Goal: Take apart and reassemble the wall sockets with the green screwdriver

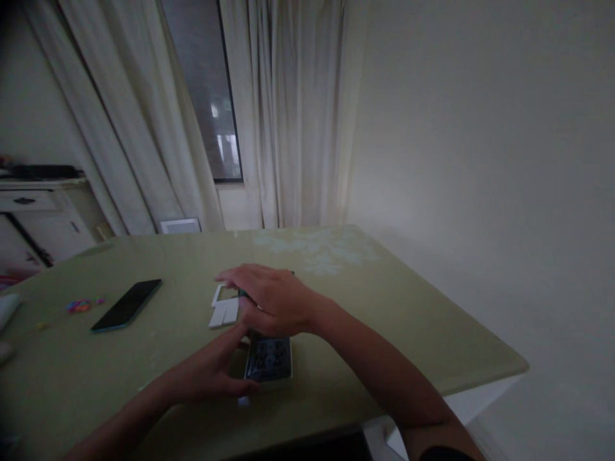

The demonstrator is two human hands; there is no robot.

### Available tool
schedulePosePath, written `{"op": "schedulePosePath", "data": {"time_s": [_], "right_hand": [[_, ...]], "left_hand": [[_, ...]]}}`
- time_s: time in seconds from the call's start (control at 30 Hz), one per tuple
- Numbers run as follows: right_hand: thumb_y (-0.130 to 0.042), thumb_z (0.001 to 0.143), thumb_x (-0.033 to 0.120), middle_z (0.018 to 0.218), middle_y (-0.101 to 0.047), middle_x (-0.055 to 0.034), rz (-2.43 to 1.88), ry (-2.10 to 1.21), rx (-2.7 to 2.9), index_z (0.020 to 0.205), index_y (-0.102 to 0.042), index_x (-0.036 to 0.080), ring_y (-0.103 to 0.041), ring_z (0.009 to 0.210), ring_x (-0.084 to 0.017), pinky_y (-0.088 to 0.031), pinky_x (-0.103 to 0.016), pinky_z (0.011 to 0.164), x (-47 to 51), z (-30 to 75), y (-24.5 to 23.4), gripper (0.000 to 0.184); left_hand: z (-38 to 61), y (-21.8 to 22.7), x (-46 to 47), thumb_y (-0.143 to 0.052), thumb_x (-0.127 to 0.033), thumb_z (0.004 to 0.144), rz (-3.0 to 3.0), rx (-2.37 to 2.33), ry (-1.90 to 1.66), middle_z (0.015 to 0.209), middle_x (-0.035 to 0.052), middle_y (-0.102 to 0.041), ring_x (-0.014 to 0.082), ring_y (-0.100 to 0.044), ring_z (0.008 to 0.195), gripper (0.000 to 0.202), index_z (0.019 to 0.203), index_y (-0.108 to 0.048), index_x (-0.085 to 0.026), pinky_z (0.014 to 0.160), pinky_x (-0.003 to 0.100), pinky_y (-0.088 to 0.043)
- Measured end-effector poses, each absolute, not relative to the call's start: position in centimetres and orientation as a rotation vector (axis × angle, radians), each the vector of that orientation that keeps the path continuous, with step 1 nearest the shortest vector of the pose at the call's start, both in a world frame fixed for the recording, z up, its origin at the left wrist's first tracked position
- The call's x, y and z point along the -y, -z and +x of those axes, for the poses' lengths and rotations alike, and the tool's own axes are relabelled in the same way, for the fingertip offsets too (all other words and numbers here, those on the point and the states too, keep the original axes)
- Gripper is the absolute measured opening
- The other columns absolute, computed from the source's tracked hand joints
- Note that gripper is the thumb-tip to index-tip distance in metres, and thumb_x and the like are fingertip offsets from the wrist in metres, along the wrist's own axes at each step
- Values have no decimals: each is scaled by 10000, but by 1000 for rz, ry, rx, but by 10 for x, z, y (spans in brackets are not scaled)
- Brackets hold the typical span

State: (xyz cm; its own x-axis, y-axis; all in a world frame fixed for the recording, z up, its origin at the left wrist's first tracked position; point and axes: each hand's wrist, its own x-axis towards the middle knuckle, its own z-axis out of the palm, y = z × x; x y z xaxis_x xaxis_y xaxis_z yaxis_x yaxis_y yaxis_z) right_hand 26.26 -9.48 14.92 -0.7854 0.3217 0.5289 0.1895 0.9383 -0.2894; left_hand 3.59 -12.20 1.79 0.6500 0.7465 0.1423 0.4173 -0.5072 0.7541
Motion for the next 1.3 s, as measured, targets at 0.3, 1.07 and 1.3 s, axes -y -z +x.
{"op": "schedulePosePath", "data": {"time_s": [0.3,1.07,1.3], "right_hand": [[-616,1002,399,1037,-775,-91,-458,-19,2474,1195,-678,181,-708,876,-218,-519,-322,752,91,263,-144,298],[-647,1005,342,1245,-738,-131,-435,-254,2487,1355,-642,171,-709,1111,-248,-555,-388,943,87,266,-144,390],[-685,1007,411,1166,-768,-102,-497,-257,2489,1342,-645,186,-713,1056,-225,-542,-366,919,89,267,-150,406]], "left_hand": [[36,-18,122,-898,-314,763,2156,-892,-615,1433,107,-621,376,-611,1273,813,1470,-498,-283,1077,550,-537],[36,-17,121,-880,-348,770,2182,-907,-576,1454,125,-592,374,-602,1250,803,1462,-481,-273,1070,555,-522],[36,-20,122,-892,-334,765,2178,-907,-585,1372,107,-625,367,-620,1215,742,1399,-510,-279,1068,562,-525]]}}
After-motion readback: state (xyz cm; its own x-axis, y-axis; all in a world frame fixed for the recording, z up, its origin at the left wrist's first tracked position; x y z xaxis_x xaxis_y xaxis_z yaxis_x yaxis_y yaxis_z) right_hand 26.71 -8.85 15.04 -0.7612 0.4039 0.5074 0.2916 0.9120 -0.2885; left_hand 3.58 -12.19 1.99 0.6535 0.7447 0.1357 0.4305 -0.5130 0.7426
